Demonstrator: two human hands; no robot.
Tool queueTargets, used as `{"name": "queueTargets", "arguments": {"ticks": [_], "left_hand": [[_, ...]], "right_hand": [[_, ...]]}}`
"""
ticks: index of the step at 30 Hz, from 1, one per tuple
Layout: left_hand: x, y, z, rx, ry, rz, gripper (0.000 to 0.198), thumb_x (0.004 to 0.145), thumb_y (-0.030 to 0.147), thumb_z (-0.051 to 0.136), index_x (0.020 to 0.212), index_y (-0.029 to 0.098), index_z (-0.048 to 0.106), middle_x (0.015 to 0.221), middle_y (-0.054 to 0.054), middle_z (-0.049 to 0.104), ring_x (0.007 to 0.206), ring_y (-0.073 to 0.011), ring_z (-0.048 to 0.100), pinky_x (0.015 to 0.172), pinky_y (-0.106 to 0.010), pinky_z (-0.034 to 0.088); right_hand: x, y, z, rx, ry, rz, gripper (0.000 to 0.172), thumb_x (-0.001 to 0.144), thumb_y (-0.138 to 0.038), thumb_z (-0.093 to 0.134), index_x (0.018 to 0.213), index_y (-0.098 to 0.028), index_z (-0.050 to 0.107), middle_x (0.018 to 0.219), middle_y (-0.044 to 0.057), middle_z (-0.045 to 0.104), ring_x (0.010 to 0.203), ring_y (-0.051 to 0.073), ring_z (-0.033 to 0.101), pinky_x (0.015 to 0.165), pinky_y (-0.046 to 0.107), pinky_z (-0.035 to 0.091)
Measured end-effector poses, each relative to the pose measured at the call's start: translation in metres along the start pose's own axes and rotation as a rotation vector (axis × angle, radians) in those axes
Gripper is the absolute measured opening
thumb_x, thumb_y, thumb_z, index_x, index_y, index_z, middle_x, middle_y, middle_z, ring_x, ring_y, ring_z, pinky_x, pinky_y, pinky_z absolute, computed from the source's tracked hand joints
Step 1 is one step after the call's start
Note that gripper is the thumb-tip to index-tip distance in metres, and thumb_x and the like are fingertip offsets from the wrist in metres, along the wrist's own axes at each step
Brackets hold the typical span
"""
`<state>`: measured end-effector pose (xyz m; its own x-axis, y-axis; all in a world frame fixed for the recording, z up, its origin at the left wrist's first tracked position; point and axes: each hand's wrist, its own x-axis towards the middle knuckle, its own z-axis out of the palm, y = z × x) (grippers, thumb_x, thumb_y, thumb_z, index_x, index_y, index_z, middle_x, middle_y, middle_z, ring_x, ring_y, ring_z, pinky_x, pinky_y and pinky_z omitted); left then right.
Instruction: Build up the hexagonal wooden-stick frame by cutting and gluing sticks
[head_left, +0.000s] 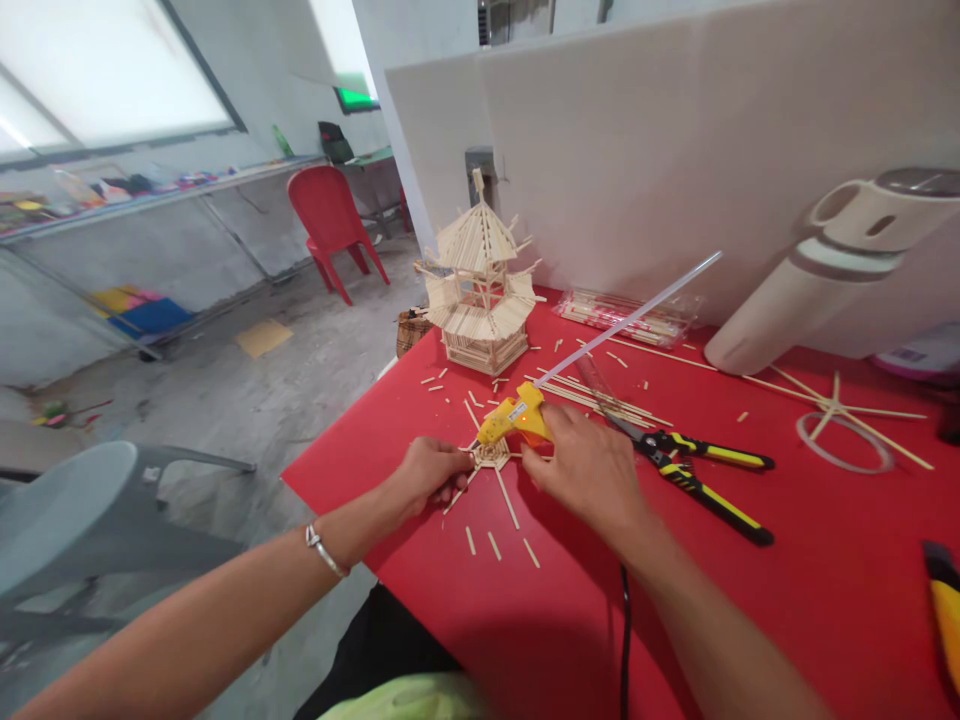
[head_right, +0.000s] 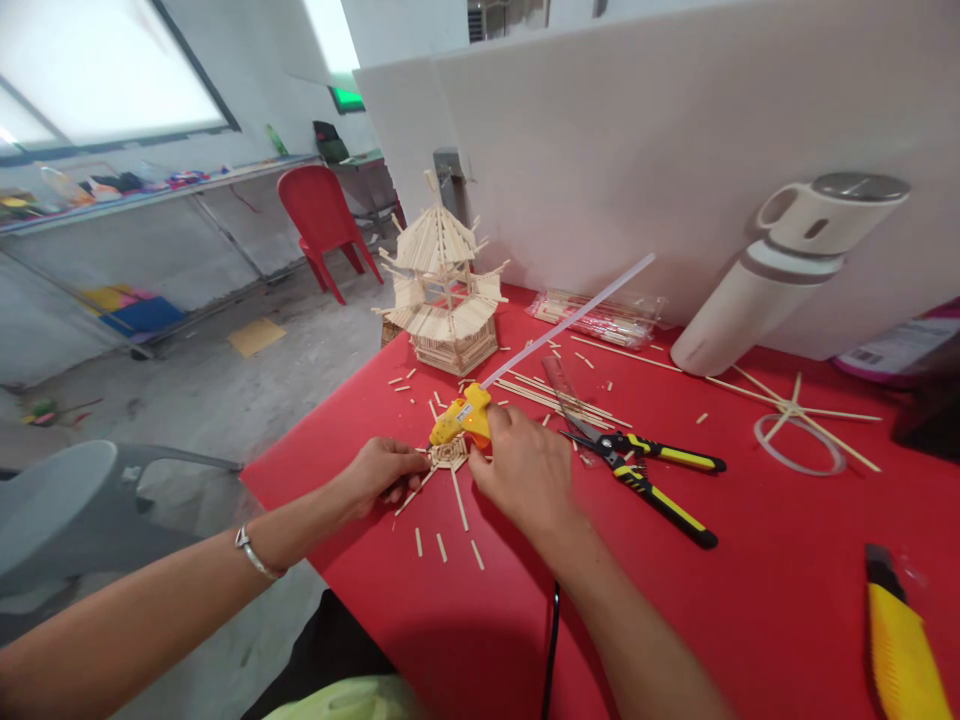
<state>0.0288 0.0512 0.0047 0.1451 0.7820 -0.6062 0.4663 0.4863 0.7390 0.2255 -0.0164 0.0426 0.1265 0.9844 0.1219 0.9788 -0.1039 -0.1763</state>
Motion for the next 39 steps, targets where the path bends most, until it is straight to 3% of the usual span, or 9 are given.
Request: {"name": "queueTargets", "arguments": {"ticks": [4,8,14,19,23,26,34,39], "left_hand": [[-0.001,0.005,0.0,0.055,0.002,-0.021,0.024,0.064,0.031,0.073,0.056,0.014,0.059,0.043,0.002,0.055,0.028,-0.0054,0.039,0.032,-0.02,0.02],[-0.002,0.004,0.002,0.112,0.033,-0.001,0.023,0.067,0.031,0.07,0.056,0.015,0.057,0.04,0.003,0.051,0.029,-0.0067,0.04,0.034,-0.02,0.023],[-0.015,-0.009,-0.002,0.399,0.016,0.217,0.007,0.066,0.022,0.061,0.062,0.016,0.062,0.044,0.002,0.055,0.039,-0.0115,0.049,0.041,-0.022,0.032],[-0.027,-0.019,-0.014,0.66,0.175,0.37,0.008,0.063,0.021,0.057,0.06,0.017,0.063,0.054,0.002,0.056,0.054,-0.012,0.05,0.048,-0.022,0.031],[-0.029,-0.017,-0.021,0.613,0.164,0.372,0.013,0.067,0.025,0.057,0.066,0.016,0.068,0.059,0.001,0.059,0.059,-0.0137,0.052,0.053,-0.023,0.034],[-0.025,-0.01,-0.019,0.614,0.224,0.374,0.019,0.071,0.031,0.059,0.071,0.016,0.07,0.06,0.0,0.06,0.059,-0.0147,0.052,0.054,-0.024,0.034],[-0.011,0.009,-0.012,0.964,0.244,0.343,0.011,0.071,0.025,0.06,0.07,0.018,0.068,0.071,-0.006,0.067,0.063,-0.0171,0.056,0.055,-0.025,0.031],[-0.013,0.014,-0.01,1.048,0.23,0.35,0.015,0.074,0.03,0.059,0.074,0.019,0.07,0.075,-0.008,0.068,0.068,-0.0195,0.059,0.056,-0.026,0.033]], "right_hand": [[-0.002,0.001,-0.004,0.007,0.03,-0.019,0.031,0.091,-0.045,0.049,0.11,-0.022,0.058,0.105,0.007,0.07,0.081,0.022,0.068,0.063,0.029,0.041],[-0.002,0.001,-0.006,0.018,0.035,-0.016,0.029,0.09,-0.043,0.051,0.108,-0.022,0.058,0.099,0.006,0.071,0.082,0.023,0.068,0.062,0.029,0.041],[-0.001,0.001,-0.003,0.04,-0.006,0.044,0.032,0.089,-0.046,0.052,0.108,-0.021,0.058,0.103,0.008,0.071,0.087,0.023,0.069,0.067,0.03,0.042],[-0.002,0.002,-0.004,0.04,-0.002,0.042,0.031,0.088,-0.045,0.053,0.108,-0.022,0.059,0.105,0.008,0.071,0.088,0.024,0.069,0.068,0.03,0.043],[-0.001,0.002,-0.008,0.034,0.006,0.043,0.031,0.087,-0.043,0.054,0.109,-0.021,0.059,0.104,0.007,0.072,0.089,0.024,0.068,0.067,0.03,0.043],[-0.002,0.003,-0.011,0.035,0.013,0.05,0.031,0.087,-0.042,0.054,0.109,-0.021,0.06,0.101,0.007,0.072,0.09,0.024,0.068,0.068,0.03,0.043],[-0.003,0.006,-0.013,0.04,0.054,0.013,0.03,0.087,-0.043,0.052,0.106,-0.021,0.06,0.098,0.006,0.071,0.089,0.024,0.067,0.069,0.031,0.043],[-0.004,0.006,-0.014,0.049,0.051,0.01,0.029,0.086,-0.042,0.053,0.106,-0.022,0.06,0.097,0.005,0.071,0.086,0.023,0.067,0.067,0.03,0.042]]}}
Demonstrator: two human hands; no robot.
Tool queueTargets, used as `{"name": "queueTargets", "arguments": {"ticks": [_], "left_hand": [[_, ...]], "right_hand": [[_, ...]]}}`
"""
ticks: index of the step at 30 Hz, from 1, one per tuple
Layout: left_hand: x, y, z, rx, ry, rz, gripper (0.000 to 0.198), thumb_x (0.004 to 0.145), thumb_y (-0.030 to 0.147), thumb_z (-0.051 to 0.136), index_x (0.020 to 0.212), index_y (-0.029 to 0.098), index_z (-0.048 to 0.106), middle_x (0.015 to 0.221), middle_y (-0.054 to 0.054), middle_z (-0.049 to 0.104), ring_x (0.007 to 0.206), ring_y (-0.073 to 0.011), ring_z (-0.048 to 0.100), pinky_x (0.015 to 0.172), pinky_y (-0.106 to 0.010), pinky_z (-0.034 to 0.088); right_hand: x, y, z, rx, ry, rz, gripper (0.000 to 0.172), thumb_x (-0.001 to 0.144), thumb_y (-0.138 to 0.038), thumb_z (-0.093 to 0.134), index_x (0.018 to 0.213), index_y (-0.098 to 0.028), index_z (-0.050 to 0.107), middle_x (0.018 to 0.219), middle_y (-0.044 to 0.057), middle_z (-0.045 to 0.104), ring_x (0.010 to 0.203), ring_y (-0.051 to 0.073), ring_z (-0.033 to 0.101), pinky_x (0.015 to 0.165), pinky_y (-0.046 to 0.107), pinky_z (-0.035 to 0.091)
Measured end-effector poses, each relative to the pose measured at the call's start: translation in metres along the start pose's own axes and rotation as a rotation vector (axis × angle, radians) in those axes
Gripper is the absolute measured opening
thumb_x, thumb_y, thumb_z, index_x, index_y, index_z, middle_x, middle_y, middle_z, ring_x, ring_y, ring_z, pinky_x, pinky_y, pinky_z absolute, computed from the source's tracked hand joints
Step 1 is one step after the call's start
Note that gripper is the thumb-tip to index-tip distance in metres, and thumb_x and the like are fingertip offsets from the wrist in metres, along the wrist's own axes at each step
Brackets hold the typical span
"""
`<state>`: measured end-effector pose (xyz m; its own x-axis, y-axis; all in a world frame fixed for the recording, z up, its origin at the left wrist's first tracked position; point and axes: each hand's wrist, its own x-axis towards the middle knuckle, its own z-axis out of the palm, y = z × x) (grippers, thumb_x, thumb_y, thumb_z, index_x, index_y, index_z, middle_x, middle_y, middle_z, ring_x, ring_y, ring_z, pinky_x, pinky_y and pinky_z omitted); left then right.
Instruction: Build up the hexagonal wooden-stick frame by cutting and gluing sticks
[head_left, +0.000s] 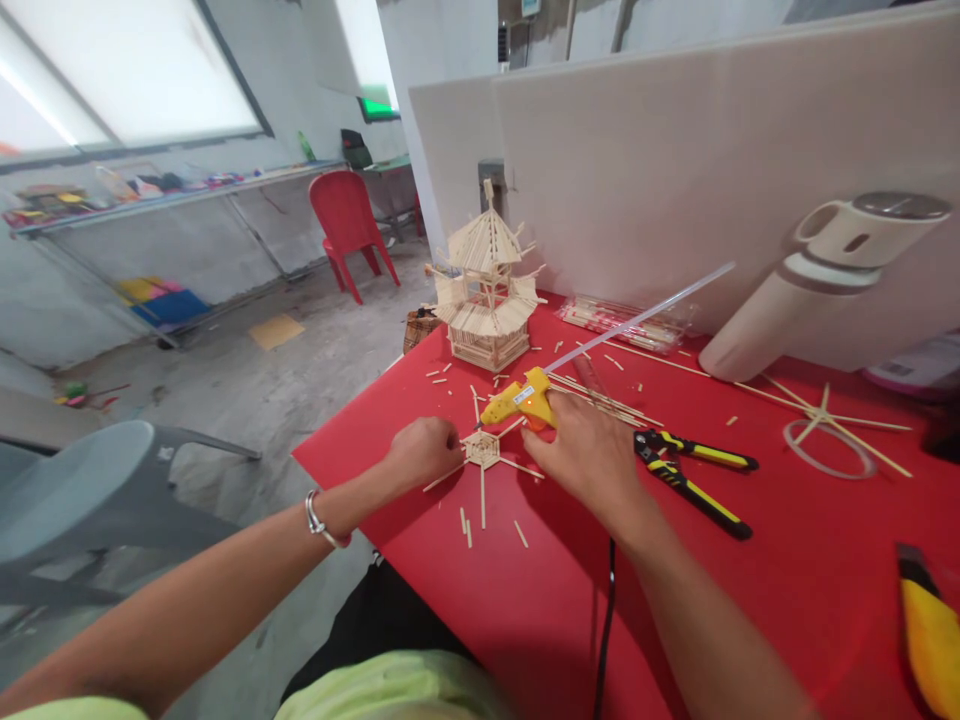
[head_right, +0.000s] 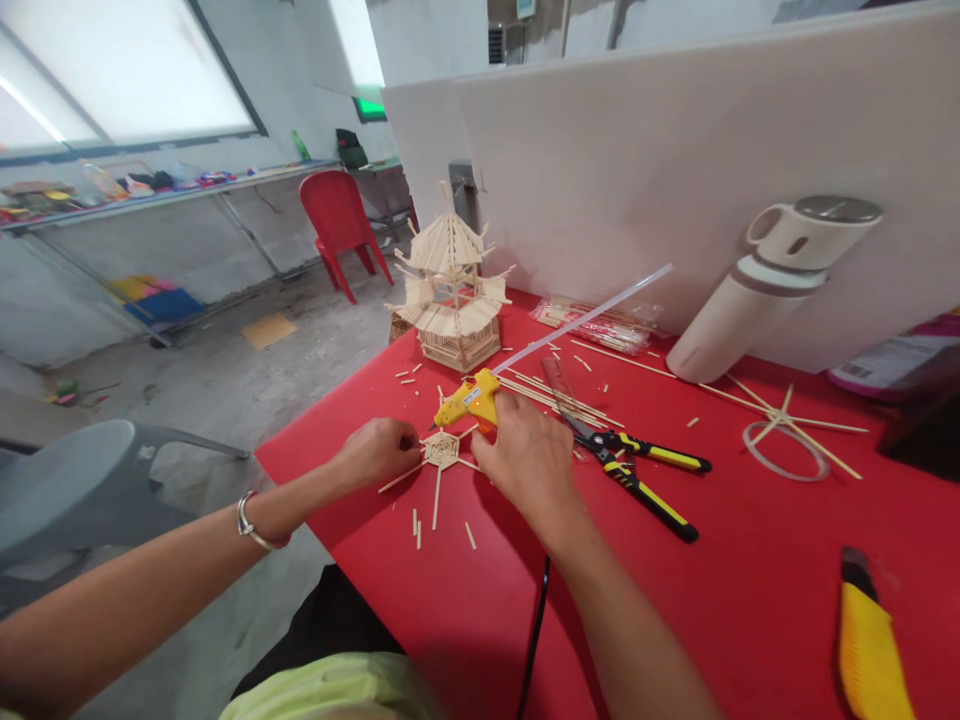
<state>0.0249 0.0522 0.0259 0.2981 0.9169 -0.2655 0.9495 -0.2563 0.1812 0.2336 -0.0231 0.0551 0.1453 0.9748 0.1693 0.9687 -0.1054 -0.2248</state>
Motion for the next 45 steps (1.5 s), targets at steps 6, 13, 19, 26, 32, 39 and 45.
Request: {"name": "queueTargets", "arguments": {"ticks": [6,13,19,26,32,39,45], "left_hand": [[0.002,0.002,0.002,0.067,-0.014,0.03,0.016,0.074,0.027,0.057,0.071,0.018,0.07,0.077,-0.01,0.069,0.07,-0.0209,0.061,0.057,-0.027,0.033],[0.008,-0.006,-0.003,-0.103,-0.012,-0.041,0.005,0.062,0.02,0.067,0.058,0.018,0.066,0.063,-0.005,0.063,0.068,-0.0187,0.059,0.055,-0.025,0.031],[0.005,-0.013,0.005,-0.719,-0.175,-0.195,0.027,0.065,0.033,0.073,0.051,0.015,0.059,0.046,0.001,0.05,0.043,-0.0078,0.039,0.044,-0.023,0.024],[0.002,-0.02,0.017,-1.107,-0.272,-0.36,0.03,0.057,0.038,0.08,0.06,0.013,0.063,0.045,0.004,0.05,0.033,-0.0037,0.032,0.037,-0.021,0.018],[0.003,-0.016,0.018,-1.119,-0.284,-0.39,0.028,0.063,0.034,0.075,0.054,0.014,0.057,0.045,0.003,0.05,0.033,-0.0043,0.033,0.036,-0.021,0.021],[0.005,-0.019,0.021,-1.092,-0.309,-0.414,0.029,0.064,0.036,0.075,0.054,0.014,0.058,0.045,0.003,0.051,0.033,-0.0039,0.032,0.037,-0.022,0.023],[0.004,-0.02,0.021,-1.078,-0.325,-0.391,0.029,0.065,0.038,0.073,0.056,0.014,0.059,0.045,0.003,0.053,0.032,-0.0042,0.032,0.036,-0.022,0.024]], "right_hand": [[-0.001,0.0,0.001,-0.015,0.012,-0.003,0.03,0.087,-0.043,0.054,0.107,-0.022,0.06,0.097,0.005,0.071,0.086,0.023,0.067,0.067,0.031,0.043],[-0.002,-0.001,0.0,-0.033,0.009,-0.016,0.03,0.088,-0.045,0.053,0.106,-0.022,0.06,0.099,0.006,0.071,0.084,0.023,0.067,0.067,0.03,0.043],[-0.002,-0.003,0.001,-0.036,-0.025,-0.001,0.028,0.087,-0.044,0.055,0.104,-0.022,0.061,0.099,0.006,0.071,0.086,0.023,0.067,0.068,0.03,0.043],[-0.002,-0.004,0.006,-0.06,-0.021,-0.006,0.029,0.088,-0.044,0.053,0.107,-0.022,0.06,0.099,0.006,0.071,0.084,0.023,0.068,0.064,0.03,0.042],[-0.004,-0.008,0.011,-0.076,-0.058,-0.029,0.027,0.088,-0.042,0.052,0.105,-0.022,0.059,0.097,0.005,0.071,0.082,0.023,0.069,0.061,0.029,0.041],[-0.006,-0.018,0.02,-0.086,-0.059,-0.042,0.027,0.089,-0.039,0.052,0.108,-0.021,0.058,0.098,0.006,0.069,0.085,0.022,0.068,0.062,0.028,0.041],[-0.007,-0.02,0.024,-0.092,-0.025,-0.059,0.026,0.088,-0.036,0.054,0.109,-0.021,0.058,0.096,0.005,0.069,0.083,0.022,0.068,0.061,0.028,0.04]]}}
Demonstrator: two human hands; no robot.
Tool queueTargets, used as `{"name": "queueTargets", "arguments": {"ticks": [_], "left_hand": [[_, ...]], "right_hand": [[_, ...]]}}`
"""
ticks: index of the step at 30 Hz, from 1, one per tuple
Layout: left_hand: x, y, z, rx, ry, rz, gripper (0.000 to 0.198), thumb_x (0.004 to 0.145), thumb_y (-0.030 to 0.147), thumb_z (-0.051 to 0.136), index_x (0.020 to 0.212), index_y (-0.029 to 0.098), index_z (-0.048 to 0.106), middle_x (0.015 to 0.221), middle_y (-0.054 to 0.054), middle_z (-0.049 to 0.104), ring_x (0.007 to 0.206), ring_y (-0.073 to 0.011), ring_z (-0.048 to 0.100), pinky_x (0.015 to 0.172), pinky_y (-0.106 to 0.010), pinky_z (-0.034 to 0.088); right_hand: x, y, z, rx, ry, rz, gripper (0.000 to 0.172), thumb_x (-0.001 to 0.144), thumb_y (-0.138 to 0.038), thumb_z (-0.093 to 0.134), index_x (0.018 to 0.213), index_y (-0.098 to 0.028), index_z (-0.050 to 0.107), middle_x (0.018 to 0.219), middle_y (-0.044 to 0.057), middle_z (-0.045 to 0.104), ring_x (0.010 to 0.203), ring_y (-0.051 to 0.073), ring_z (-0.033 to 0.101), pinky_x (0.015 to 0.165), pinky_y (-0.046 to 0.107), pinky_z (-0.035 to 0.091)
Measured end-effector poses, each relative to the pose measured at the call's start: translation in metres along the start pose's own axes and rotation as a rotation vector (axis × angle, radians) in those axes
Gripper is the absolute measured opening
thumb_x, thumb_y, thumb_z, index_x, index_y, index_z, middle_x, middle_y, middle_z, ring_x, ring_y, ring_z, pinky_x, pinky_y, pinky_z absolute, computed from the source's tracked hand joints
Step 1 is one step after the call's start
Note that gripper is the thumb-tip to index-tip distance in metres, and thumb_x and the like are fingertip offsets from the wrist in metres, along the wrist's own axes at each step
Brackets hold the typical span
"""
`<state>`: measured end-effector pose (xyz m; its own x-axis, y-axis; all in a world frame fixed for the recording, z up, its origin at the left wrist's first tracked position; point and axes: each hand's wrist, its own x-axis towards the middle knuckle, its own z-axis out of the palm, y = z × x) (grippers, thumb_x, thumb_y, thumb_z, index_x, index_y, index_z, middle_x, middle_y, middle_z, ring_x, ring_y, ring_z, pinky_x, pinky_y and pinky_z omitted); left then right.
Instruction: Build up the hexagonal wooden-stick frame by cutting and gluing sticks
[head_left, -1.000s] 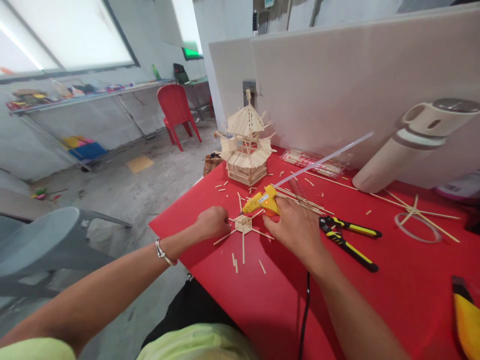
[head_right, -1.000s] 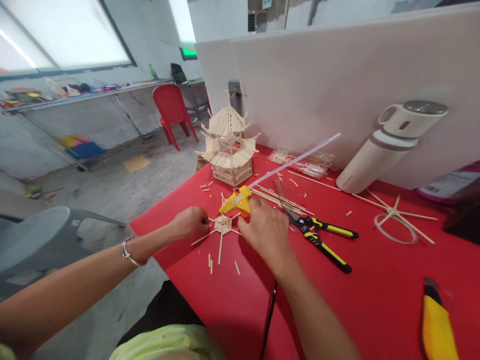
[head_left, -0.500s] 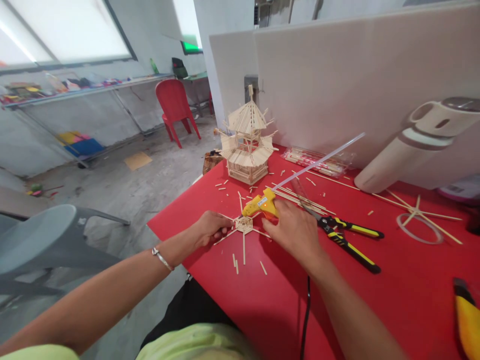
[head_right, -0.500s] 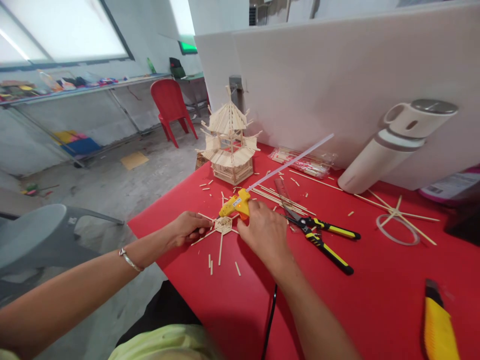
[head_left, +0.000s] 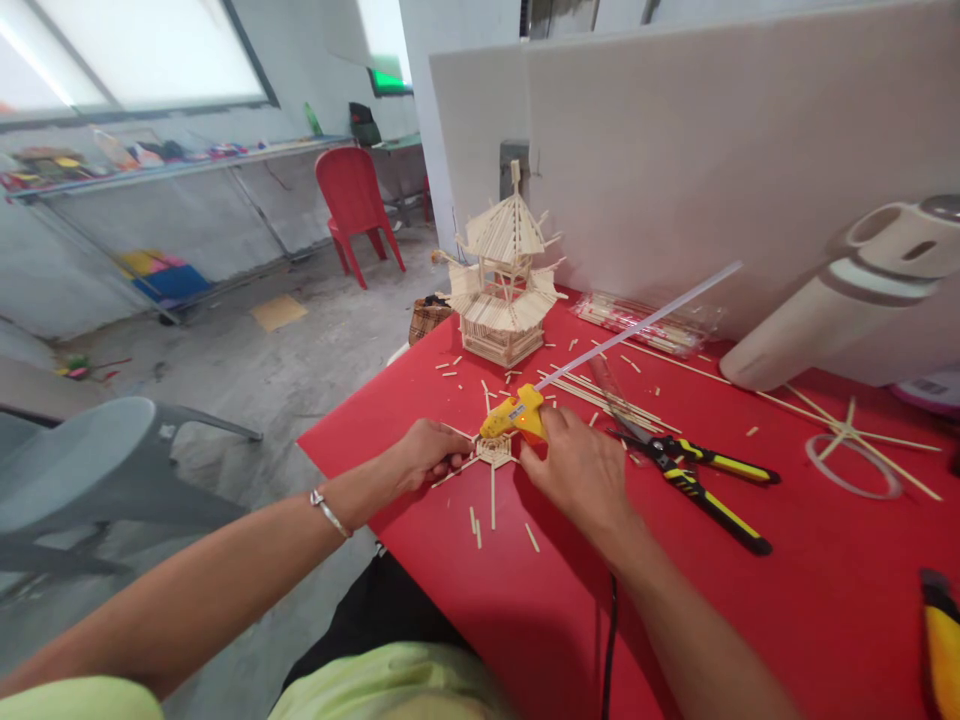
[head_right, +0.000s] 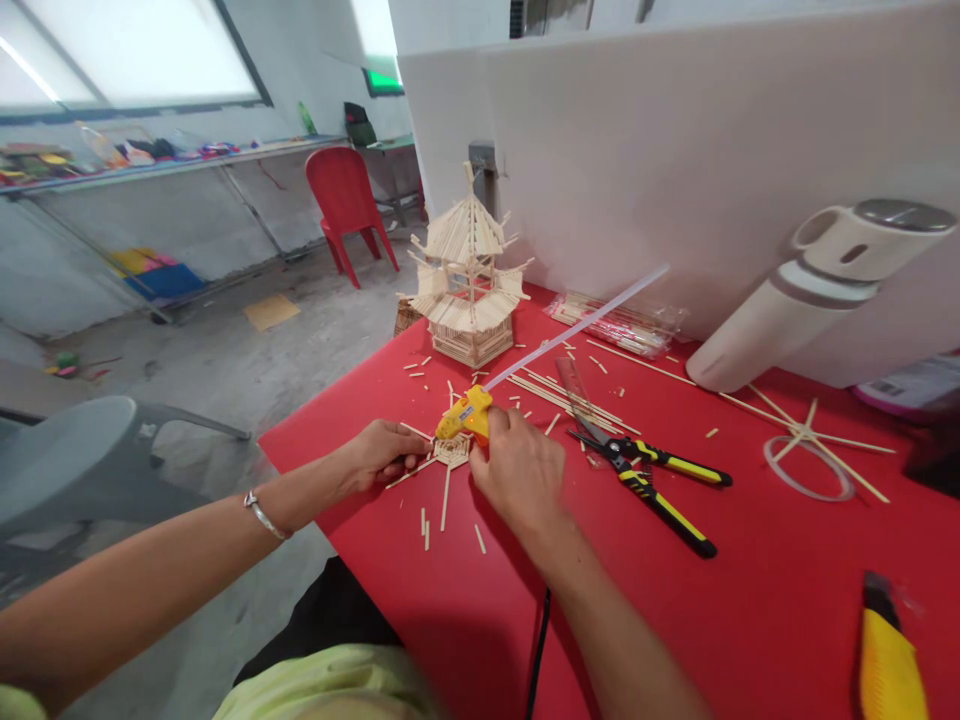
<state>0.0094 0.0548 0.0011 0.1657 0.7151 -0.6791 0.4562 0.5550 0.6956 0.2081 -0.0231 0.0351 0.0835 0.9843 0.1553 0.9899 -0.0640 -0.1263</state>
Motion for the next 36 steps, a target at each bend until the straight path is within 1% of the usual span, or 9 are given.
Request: {"name": "queueTargets", "arguments": {"ticks": [3,8,14,17,21,27,33,36], "left_hand": [[0.002,-0.002,0.0,-0.002,-0.008,0.019,0.029,0.066,0.038,0.073,0.056,0.014,0.06,0.045,0.002,0.053,0.031,-0.0044,0.032,0.036,-0.022,0.024],[0.004,-0.004,0.0,0.002,0.014,0.013,0.029,0.065,0.039,0.075,0.058,0.014,0.061,0.046,0.002,0.055,0.031,-0.0048,0.033,0.036,-0.022,0.025],[0.001,-0.002,0.002,-0.03,0.012,0.042,0.028,0.066,0.036,0.074,0.056,0.014,0.06,0.044,0.002,0.054,0.03,-0.0045,0.032,0.035,-0.022,0.024],[0.001,-0.002,0.001,-0.015,0.019,0.026,0.03,0.065,0.038,0.076,0.056,0.014,0.061,0.044,0.002,0.053,0.031,-0.004,0.032,0.036,-0.022,0.024],[0.003,-0.002,0.0,0.029,0.042,-0.004,0.032,0.064,0.041,0.077,0.058,0.014,0.062,0.043,0.002,0.052,0.031,-0.0045,0.033,0.037,-0.022,0.024],[0.003,-0.002,0.001,0.059,0.064,-0.009,0.031,0.065,0.04,0.076,0.057,0.015,0.061,0.042,0.002,0.052,0.032,-0.0048,0.033,0.037,-0.021,0.024],[0.001,-0.002,0.003,0.014,0.047,0.043,0.025,0.067,0.033,0.071,0.054,0.015,0.06,0.044,0.002,0.054,0.03,-0.005,0.033,0.035,-0.022,0.024],[0.0,-0.002,0.004,-0.024,0.042,0.059,0.023,0.067,0.032,0.071,0.056,0.014,0.061,0.043,0.002,0.053,0.029,-0.005,0.032,0.034,-0.022,0.024]], "right_hand": [[0.0,-0.001,0.002,-0.001,0.02,-0.003,0.027,0.087,-0.035,0.054,0.11,-0.021,0.058,0.097,0.005,0.069,0.081,0.021,0.068,0.061,0.028,0.04],[0.0,-0.001,0.005,-0.011,0.029,-0.005,0.026,0.088,-0.032,0.053,0.11,-0.021,0.059,0.096,0.005,0.069,0.078,0.02,0.068,0.06,0.028,0.04],[0.0,-0.001,0.007,0.007,0.019,-0.006,0.032,0.088,-0.033,0.053,0.117,-0.021,0.058,0.101,0.007,0.069,0.082,0.019,0.067,0.063,0.027,0.042],[0.0,-0.002,0.008,0.006,0.02,-0.004,0.033,0.088,-0.033,0.053,0.119,-0.021,0.057,0.102,0.007,0.069,0.082,0.019,0.068,0.063,0.027,0.042],[0.0,-0.001,0.009,-0.002,0.032,0.005,0.031,0.087,-0.033,0.054,0.115,-0.021,0.058,0.1,0.006,0.069,0.08,0.019,0.068,0.061,0.028,0.041],[0.0,0.001,0.011,-0.012,0.049,0.001,0.027,0.086,-0.033,0.054,0.11,-0.022,0.058,0.094,0.004,0.068,0.078,0.02,0.067,0.059,0.028,0.039],[0.0,0.001,0.011,-0.006,0.037,0.005,0.028,0.086,-0.033,0.055,0.111,-0.022,0.058,0.096,0.005,0.069,0.078,0.019,0.067,0.06,0.028,0.039],[0.0,0.0,0.01,-0.008,0.041,0.007,0.027,0.086,-0.033,0.054,0.11,-0.021,0.058,0.096,0.005,0.069,0.079,0.019,0.067,0.06,0.028,0.039]]}}
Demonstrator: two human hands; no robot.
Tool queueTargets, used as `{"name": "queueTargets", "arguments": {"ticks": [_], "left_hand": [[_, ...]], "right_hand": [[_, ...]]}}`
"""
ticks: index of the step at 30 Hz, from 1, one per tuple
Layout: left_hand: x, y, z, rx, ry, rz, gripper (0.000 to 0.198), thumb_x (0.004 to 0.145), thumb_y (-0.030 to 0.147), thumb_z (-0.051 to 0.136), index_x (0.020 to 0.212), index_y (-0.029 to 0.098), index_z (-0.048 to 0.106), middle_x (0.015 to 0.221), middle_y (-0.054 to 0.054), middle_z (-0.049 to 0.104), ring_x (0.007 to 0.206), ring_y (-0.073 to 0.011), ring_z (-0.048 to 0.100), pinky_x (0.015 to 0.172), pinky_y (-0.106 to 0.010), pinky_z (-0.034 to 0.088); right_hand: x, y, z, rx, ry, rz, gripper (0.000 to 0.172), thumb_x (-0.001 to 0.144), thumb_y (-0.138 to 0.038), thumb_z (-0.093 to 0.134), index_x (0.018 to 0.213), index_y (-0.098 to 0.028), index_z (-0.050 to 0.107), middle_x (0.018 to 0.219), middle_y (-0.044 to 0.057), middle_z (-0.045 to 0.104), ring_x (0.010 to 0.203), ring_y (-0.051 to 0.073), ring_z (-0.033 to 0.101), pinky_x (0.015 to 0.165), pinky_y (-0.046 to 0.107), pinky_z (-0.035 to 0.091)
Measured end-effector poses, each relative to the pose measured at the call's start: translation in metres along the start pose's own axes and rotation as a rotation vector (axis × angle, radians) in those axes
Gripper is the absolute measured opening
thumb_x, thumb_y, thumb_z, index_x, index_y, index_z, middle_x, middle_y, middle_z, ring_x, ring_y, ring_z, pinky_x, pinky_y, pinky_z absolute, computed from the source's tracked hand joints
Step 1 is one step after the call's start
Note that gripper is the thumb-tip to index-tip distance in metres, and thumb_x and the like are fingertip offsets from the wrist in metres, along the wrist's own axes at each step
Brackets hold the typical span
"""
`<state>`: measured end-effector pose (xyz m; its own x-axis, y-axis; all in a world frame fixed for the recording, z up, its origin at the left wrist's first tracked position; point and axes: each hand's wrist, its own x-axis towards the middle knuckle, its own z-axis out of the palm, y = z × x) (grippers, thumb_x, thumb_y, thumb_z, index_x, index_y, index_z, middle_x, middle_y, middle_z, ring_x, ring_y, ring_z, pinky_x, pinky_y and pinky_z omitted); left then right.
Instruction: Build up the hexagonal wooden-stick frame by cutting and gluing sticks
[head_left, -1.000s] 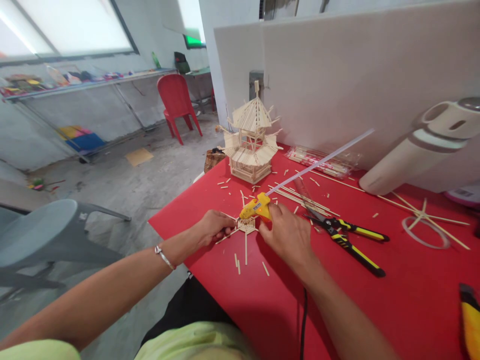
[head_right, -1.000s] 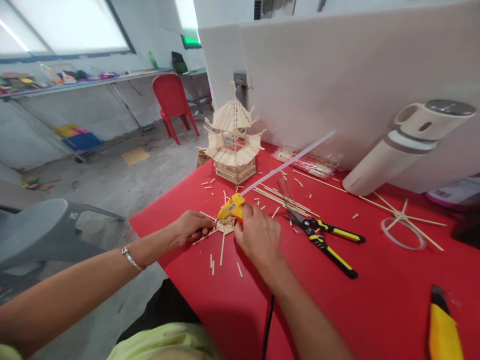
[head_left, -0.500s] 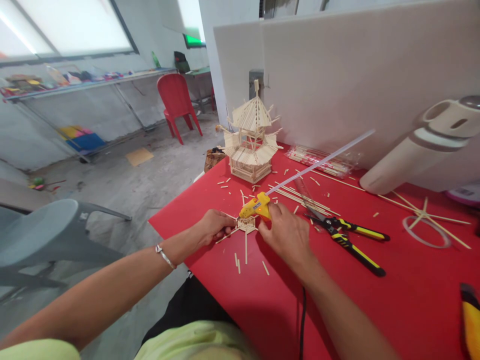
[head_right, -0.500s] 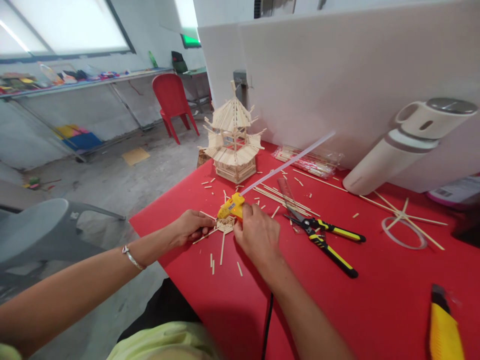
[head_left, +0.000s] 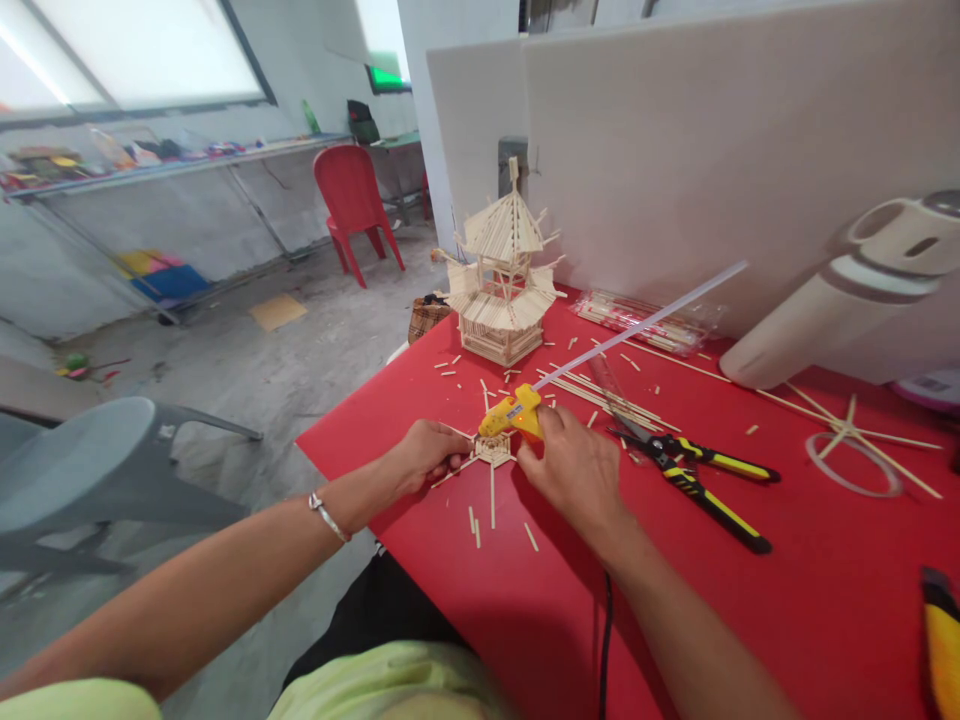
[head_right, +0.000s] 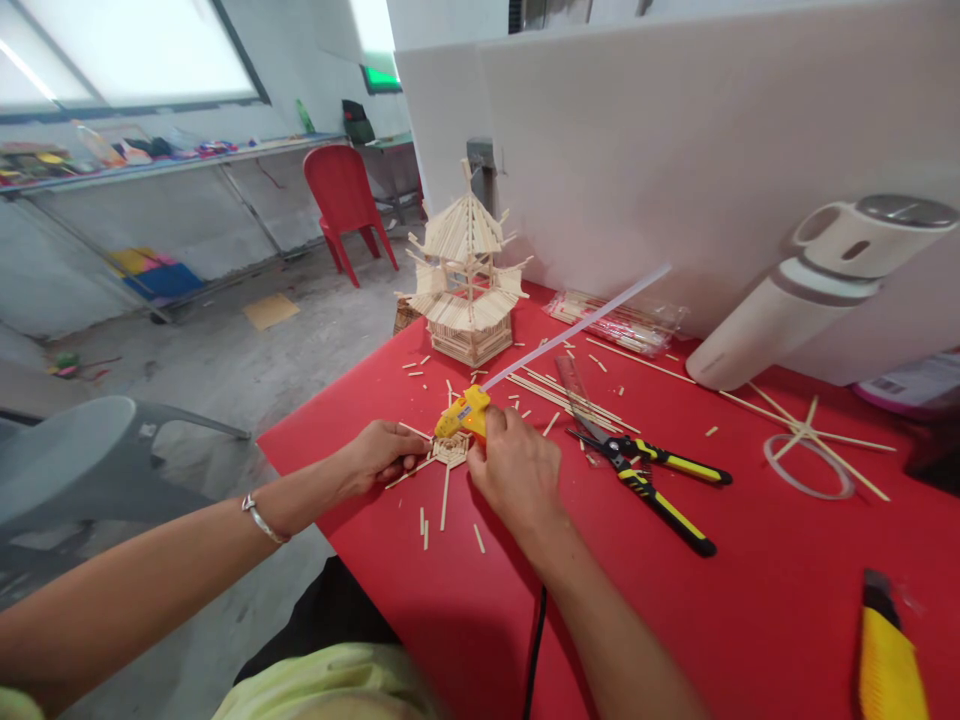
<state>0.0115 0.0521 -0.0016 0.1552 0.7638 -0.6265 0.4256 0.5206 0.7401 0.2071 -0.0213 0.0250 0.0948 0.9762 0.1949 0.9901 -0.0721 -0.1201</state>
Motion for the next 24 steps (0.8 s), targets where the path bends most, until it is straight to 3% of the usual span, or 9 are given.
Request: {"name": "queueTargets", "arguments": {"ticks": [15,24], "left_hand": [[-0.0011,-0.0005,0.0005,-0.014,-0.001,-0.018,0.026,0.065,0.036,0.074,0.058,0.014,0.062,0.043,0.003,0.052,0.029,-0.0043,0.032,0.034,-0.022,0.023],[-0.001,0.0004,0.0014,-0.017,0.018,-0.017,0.02,0.066,0.028,0.07,0.057,0.014,0.061,0.042,0.003,0.051,0.029,-0.0051,0.032,0.034,-0.022,0.023]], "right_hand": [[-0.0001,-0.0014,0.0016,0.011,-0.045,-0.017,0.035,0.089,-0.031,0.052,0.122,-0.02,0.056,0.104,0.007,0.069,0.085,0.019,0.067,0.064,0.026,0.042],[-0.0003,-0.0018,0.0017,0.004,-0.044,-0.017,0.034,0.089,-0.03,0.051,0.121,-0.019,0.056,0.103,0.007,0.068,0.083,0.019,0.067,0.063,0.027,0.041]]}}
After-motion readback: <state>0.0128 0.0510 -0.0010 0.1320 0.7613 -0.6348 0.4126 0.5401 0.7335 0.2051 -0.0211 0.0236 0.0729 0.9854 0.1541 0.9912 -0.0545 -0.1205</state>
